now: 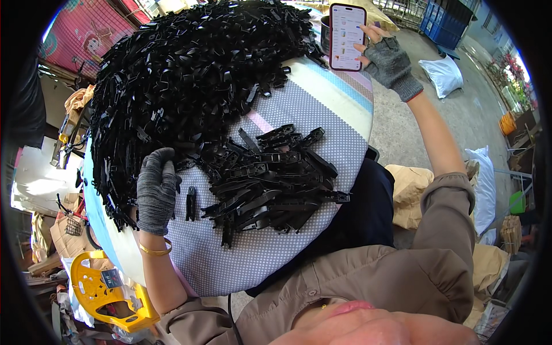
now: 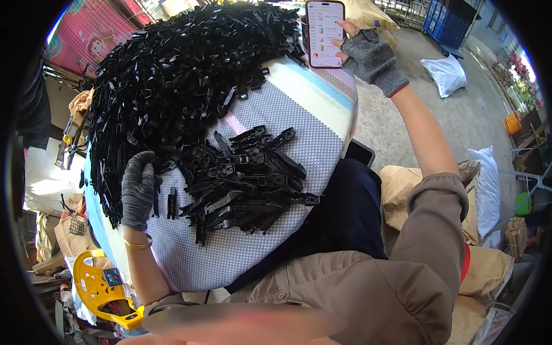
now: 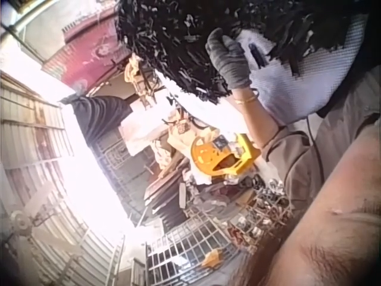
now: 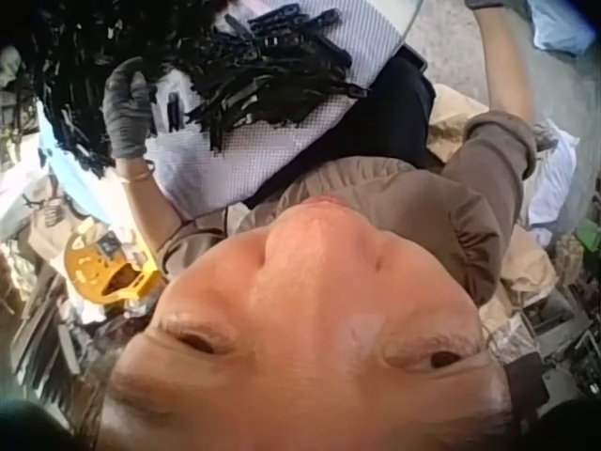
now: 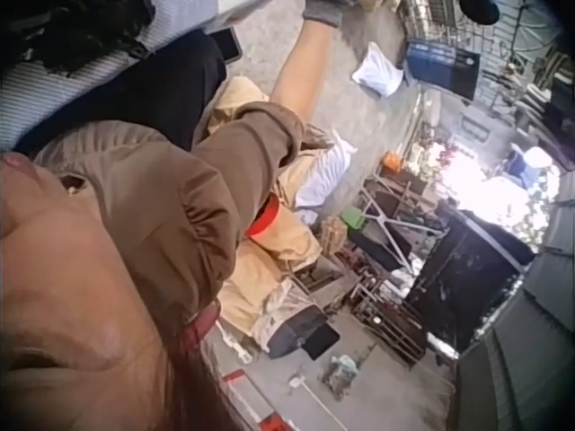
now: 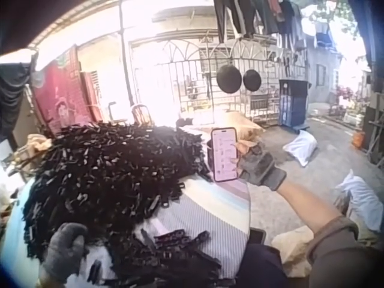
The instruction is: Sorting small black plastic components from a large pile into smaller groups on a workbench.
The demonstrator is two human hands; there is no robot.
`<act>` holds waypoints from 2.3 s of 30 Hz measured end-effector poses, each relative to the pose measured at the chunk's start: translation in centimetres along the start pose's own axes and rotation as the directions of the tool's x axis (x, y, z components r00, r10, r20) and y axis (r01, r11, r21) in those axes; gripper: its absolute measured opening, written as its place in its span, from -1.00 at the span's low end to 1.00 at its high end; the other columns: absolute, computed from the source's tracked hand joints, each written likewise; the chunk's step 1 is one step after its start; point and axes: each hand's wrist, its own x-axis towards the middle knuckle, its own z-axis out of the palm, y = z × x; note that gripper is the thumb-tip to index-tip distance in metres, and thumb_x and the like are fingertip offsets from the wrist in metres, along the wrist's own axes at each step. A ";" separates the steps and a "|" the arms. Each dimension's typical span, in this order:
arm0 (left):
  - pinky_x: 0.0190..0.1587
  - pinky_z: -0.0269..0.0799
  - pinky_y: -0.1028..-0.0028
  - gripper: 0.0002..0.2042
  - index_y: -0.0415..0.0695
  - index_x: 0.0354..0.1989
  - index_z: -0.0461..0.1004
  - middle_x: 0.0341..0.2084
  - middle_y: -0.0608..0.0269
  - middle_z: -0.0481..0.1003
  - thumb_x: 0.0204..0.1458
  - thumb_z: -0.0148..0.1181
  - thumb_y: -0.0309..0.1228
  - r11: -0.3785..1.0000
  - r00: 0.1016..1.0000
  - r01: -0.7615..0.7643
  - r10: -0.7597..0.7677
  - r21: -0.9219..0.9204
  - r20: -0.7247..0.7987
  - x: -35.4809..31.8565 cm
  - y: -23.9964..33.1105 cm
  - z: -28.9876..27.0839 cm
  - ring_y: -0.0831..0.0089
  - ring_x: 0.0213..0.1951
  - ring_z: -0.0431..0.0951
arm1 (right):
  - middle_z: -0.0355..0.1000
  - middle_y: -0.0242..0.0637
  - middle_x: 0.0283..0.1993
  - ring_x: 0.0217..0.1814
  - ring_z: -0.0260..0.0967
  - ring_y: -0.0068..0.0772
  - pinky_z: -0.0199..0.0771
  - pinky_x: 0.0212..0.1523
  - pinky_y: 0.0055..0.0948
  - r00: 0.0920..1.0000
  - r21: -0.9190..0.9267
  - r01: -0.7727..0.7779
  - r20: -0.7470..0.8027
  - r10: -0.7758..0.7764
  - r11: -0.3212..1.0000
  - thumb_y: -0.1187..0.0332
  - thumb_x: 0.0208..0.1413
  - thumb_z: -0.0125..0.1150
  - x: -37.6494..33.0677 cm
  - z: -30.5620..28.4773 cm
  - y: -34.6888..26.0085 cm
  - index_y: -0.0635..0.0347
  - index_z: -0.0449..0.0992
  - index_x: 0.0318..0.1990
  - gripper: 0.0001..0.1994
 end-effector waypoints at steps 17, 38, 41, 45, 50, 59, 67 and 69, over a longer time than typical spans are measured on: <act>-0.10 0.40 0.60 -0.58 -0.22 0.09 0.29 -0.13 0.18 0.42 -0.01 -0.07 -0.72 0.858 0.979 0.205 -0.181 -0.472 0.097 -0.4 0.7 -0.8 0.56 -0.14 0.42 | 0.05 -0.19 0.30 0.30 0.00 -0.11 0.12 0.21 -0.16 0.997 -0.055 -0.031 0.065 0.035 0.998 0.25 -0.04 0.19 0.3 0.5 -1.0 0.01 0.45 -0.02 -0.63; -0.16 0.42 0.61 -0.72 -0.19 -0.11 0.41 -0.37 0.33 0.44 -0.04 0.13 -0.64 0.718 0.944 0.329 -0.274 -0.613 0.186 0.4 0.8 -0.1 0.59 -0.30 0.45 | 0.05 -0.30 0.32 0.29 0.04 -0.27 0.08 0.22 -0.21 0.998 -0.114 -0.056 -0.048 0.050 0.992 0.23 0.03 0.13 0.9 0.4 0.9 -0.05 0.49 -0.04 -0.70; -0.17 0.42 0.60 -0.74 -0.20 -0.15 0.43 -0.36 0.32 0.45 -0.06 0.17 -0.64 0.815 0.984 0.175 -0.152 -0.552 0.088 0.7 0.7 0.2 0.59 -0.32 0.45 | 0.25 -0.19 0.18 0.16 0.24 -0.25 0.32 0.09 -0.26 0.991 -0.053 -0.035 -0.130 0.028 0.998 0.33 0.00 0.17 0.5 -0.8 -0.6 0.04 0.50 -0.09 -0.73; -0.18 0.42 0.59 -0.76 -0.22 -0.21 0.44 -0.37 0.31 0.47 -0.10 0.20 -0.64 0.867 0.973 0.212 -0.147 -0.451 0.177 0.9 0.3 0.5 0.56 -0.31 0.46 | 0.51 -0.23 -0.36 -0.37 0.46 -0.38 0.55 -0.28 -0.43 0.990 0.364 0.142 -0.041 -0.137 0.921 0.36 -0.05 0.18 2.8 -1.1 -7.8 0.20 0.52 -0.31 -0.84; -0.22 0.42 0.54 -0.73 -0.22 -0.27 0.47 -0.47 0.30 0.48 -0.23 0.24 -0.66 0.974 0.928 0.222 -0.197 -0.044 0.315 -0.4 1.6 -1.4 0.56 -0.38 0.44 | 0.41 -0.26 -0.47 -0.44 0.39 -0.39 0.49 -0.41 -0.45 0.948 0.499 0.021 0.265 -0.175 0.867 0.23 -0.01 0.17 8.3 -2.5 -16.8 0.24 0.50 -0.29 -0.75; -0.25 0.46 0.44 -0.87 -0.11 -0.32 0.55 -0.45 0.12 0.53 -0.08 0.19 -0.47 0.777 0.875 -0.143 -0.190 0.613 0.446 -1.3 2.9 -2.7 0.25 -0.36 0.55 | 0.43 -0.11 -0.32 -0.24 0.44 -0.15 0.50 -0.24 -0.22 0.818 0.472 -0.085 0.536 -0.209 0.878 0.12 0.02 0.09 14.7 -1.4 -21.6 0.31 0.47 -0.24 -0.63; -0.39 0.38 0.64 -0.78 -0.26 -0.11 0.43 -0.45 0.31 0.50 0.09 0.05 -0.46 0.981 0.983 0.024 0.012 -0.195 0.181 -0.3 3.1 -0.2 0.63 -0.44 0.43 | 0.43 -0.12 -0.42 -0.33 0.44 -0.16 0.47 -0.25 -0.23 0.745 0.537 -0.157 0.615 -0.257 0.829 0.20 -0.02 0.08 14.5 -2.8 -21.0 0.27 0.49 -0.28 -0.71; -0.23 0.41 0.53 -0.81 -0.28 -0.16 0.45 -0.49 0.25 0.50 0.07 0.06 -0.50 0.921 0.968 0.166 -0.084 -0.351 0.238 -0.5 4.0 -0.3 0.55 -0.38 0.48 | 0.43 -0.15 -0.42 -0.33 0.44 -0.20 0.47 -0.26 -0.26 0.726 0.581 -0.183 0.623 -0.289 0.793 0.22 -0.01 0.07 15.1 -3.6 -20.7 0.25 0.50 -0.29 -0.73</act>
